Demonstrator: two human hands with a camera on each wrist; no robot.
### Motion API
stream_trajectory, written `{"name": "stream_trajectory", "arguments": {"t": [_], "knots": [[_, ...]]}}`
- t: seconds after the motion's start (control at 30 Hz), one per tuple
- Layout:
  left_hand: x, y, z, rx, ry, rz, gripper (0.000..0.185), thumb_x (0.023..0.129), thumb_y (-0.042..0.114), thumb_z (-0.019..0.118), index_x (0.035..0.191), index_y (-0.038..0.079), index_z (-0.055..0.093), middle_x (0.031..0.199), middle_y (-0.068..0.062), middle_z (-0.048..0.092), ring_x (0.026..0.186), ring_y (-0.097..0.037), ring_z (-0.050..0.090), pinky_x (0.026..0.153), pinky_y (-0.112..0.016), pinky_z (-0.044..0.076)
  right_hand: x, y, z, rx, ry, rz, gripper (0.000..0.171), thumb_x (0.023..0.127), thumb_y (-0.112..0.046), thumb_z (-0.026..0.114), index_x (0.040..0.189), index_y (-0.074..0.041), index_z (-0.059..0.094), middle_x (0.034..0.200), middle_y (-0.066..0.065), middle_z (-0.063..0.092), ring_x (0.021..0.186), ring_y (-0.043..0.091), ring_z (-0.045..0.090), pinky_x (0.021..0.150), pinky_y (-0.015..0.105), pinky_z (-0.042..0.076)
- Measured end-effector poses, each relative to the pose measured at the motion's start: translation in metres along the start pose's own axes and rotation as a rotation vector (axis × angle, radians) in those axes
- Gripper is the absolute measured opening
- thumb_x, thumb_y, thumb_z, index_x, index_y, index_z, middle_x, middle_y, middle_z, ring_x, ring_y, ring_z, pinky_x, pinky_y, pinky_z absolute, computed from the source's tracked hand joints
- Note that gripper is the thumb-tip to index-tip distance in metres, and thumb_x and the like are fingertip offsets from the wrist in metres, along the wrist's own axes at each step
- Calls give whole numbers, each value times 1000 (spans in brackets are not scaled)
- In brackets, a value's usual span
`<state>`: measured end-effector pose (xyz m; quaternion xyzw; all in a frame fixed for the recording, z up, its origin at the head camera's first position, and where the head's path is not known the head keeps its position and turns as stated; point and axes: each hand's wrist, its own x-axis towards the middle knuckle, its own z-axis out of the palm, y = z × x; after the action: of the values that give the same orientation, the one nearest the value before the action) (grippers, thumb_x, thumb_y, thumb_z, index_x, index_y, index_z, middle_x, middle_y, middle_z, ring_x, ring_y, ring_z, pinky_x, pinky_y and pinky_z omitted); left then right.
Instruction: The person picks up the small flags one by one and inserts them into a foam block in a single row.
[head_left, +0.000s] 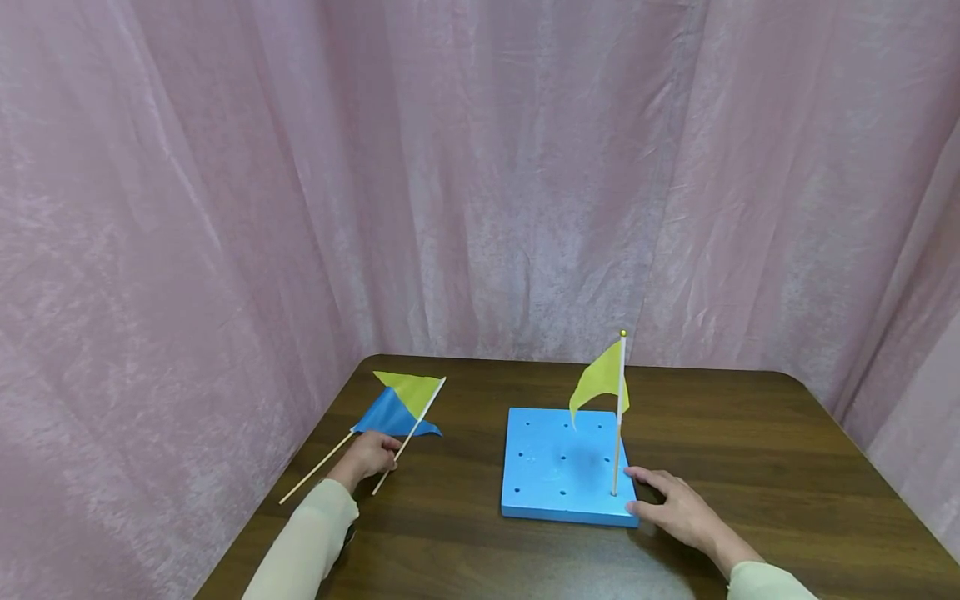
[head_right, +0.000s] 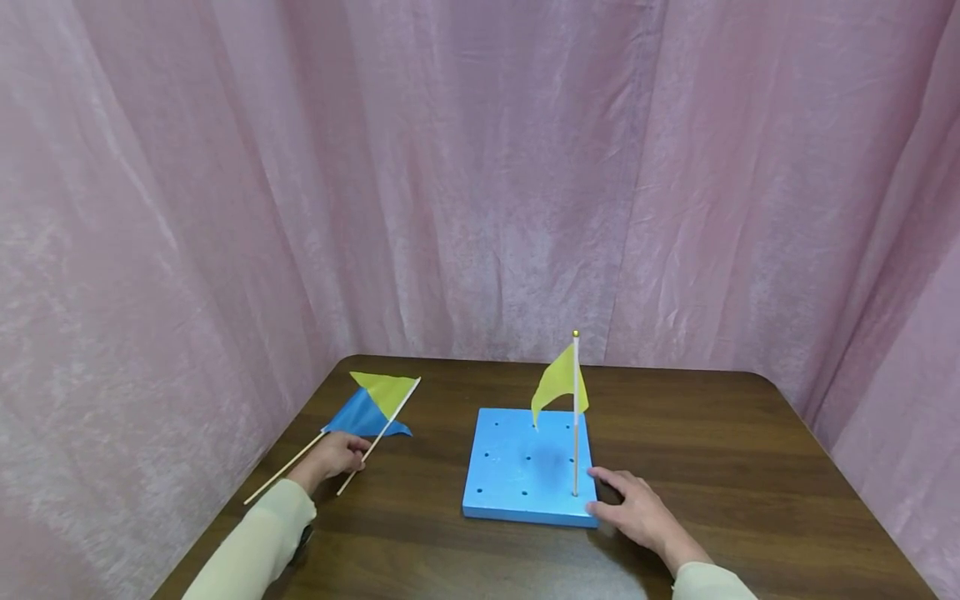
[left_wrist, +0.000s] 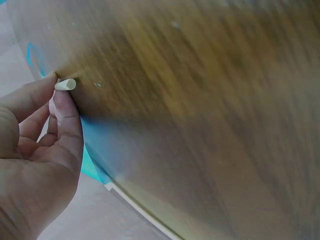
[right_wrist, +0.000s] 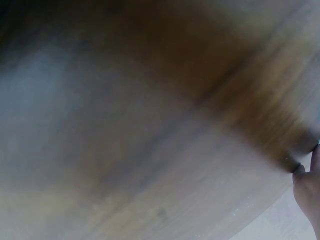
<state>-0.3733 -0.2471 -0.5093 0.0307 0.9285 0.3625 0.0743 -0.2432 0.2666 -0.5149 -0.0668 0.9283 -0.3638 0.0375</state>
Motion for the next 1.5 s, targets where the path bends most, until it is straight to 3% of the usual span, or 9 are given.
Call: {"name": "stream_trajectory", "arguments": {"t": [0.23,0.53,0.77,1.03,1.3,1.5], "knots": [[1,3,3,-9,14,13,35,78,-9,65,113,-11,67,76,-6,60,67,-17,57,62,-31,50,0,1,1,-3,8,-10,64,87,-48,72,140,-16,57,143,21,49,131,49,38,97,70,34],[2,4,4,-45,5,-8,34,80,-6,64,113,-11,67,80,-9,61,69,-17,56,63,-30,48,-1,0,-1,-5,10,-17,62,88,-47,72,140,-15,57,141,22,50,131,50,39,96,70,35],[-1,13,4,-92,11,16,35,78,-9,61,112,-13,66,84,-7,62,69,-17,56,64,-30,49,-1,2,0,-1,14,-15,63,87,-47,72,140,-16,57,142,21,50,131,49,39,97,69,35],[3,23,5,-207,-2,35,32,88,-7,57,119,-14,63,97,-15,66,77,-19,57,68,-32,50,-1,2,0,-4,8,-9,63,87,-47,72,140,-17,57,142,21,49,131,50,39,97,70,34],[14,42,8,-362,45,64,35,88,-14,57,123,-17,58,103,-24,63,80,-18,58,69,-30,52,-1,2,0,-5,-1,-1,64,87,-48,72,141,-17,56,143,21,48,132,50,38,96,70,34],[16,66,5,-435,83,80,33,90,-12,59,123,-11,61,103,-21,61,82,-20,59,71,-31,54,0,1,0,-5,-2,-3,64,87,-48,71,141,-17,56,143,22,48,132,50,38,96,71,34]]}}
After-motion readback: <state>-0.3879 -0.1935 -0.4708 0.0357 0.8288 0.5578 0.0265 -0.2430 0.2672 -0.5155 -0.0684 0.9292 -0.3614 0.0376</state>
